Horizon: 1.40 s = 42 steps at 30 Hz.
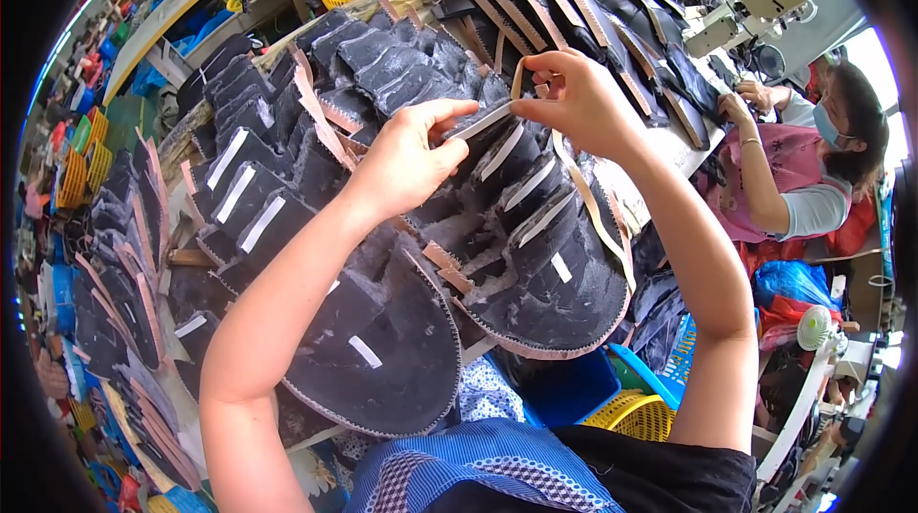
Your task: Applying adhesive reinforcement strips to shoe upper components in a factory setting.
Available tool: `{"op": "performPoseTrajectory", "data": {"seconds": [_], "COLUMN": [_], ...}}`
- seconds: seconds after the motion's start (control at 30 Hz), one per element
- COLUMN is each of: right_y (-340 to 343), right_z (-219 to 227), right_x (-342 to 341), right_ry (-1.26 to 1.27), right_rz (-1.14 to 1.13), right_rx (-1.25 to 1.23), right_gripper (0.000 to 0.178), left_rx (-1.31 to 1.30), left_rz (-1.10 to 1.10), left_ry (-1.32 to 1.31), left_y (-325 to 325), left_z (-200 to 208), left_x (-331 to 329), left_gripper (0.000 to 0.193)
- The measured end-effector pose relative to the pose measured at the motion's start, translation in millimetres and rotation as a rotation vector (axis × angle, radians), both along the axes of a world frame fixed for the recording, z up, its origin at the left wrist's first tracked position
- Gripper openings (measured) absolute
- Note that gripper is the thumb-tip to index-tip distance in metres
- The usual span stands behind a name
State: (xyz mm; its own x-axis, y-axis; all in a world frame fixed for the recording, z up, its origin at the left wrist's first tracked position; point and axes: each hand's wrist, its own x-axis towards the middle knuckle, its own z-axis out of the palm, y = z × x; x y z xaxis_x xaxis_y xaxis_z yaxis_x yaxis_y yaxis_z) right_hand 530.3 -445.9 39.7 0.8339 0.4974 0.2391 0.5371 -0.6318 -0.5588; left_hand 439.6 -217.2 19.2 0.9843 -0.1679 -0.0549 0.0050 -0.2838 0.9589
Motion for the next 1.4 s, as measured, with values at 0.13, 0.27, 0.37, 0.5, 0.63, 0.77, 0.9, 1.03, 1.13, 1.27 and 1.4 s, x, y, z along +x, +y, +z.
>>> {"op": "performPoseTrajectory", "data": {"seconds": [0.13,0.27,0.37,0.5,0.63,0.77,0.9,1.03,1.13,1.27,1.4], "right_y": [8,13,-9,-27,-11,42,54,66,71,77,79], "right_z": [-1,-18,-13,42,95,53,39,30,25,15,22], "right_x": [-3,-3,33,48,46,37,27,25,24,26,19], "right_ry": [-0.081,-0.233,-0.290,0.058,0.386,0.412,0.646,0.490,0.423,0.372,0.272], "right_rz": [0.070,0.078,-0.173,-0.113,0.254,0.216,0.515,0.535,0.554,0.559,0.335], "right_rx": [-0.008,0.039,0.139,0.713,0.609,0.062,0.088,-0.032,-0.090,-0.096,-0.184], "right_gripper": [0.037,0.014,0.014,0.018,0.023,0.031,0.026,0.024,0.018,0.019,0.027], "left_rx": [0.077,0.086,0.132,0.350,0.910,0.655,-0.140,-0.195,-0.236,-0.183,-0.128], "left_rz": [-0.096,-0.119,-0.152,0.191,0.163,0.211,0.203,0.097,0.094,0.090,0.135], "left_ry": [-0.119,-0.256,-0.332,-0.310,-0.274,-0.267,0.108,0.065,0.049,-0.013,-0.087], "left_y": [3,8,9,51,49,36,42,47,44,38,39], "left_z": [-9,-16,-14,-2,-5,-5,-11,-11,-10,-9,-22], "left_x": [6,6,3,3,11,14,13,11,8,6,10], "left_gripper": [0.046,0.045,0.046,0.048,0.045,0.032,0.030,0.047,0.047,0.041,0.036]}}
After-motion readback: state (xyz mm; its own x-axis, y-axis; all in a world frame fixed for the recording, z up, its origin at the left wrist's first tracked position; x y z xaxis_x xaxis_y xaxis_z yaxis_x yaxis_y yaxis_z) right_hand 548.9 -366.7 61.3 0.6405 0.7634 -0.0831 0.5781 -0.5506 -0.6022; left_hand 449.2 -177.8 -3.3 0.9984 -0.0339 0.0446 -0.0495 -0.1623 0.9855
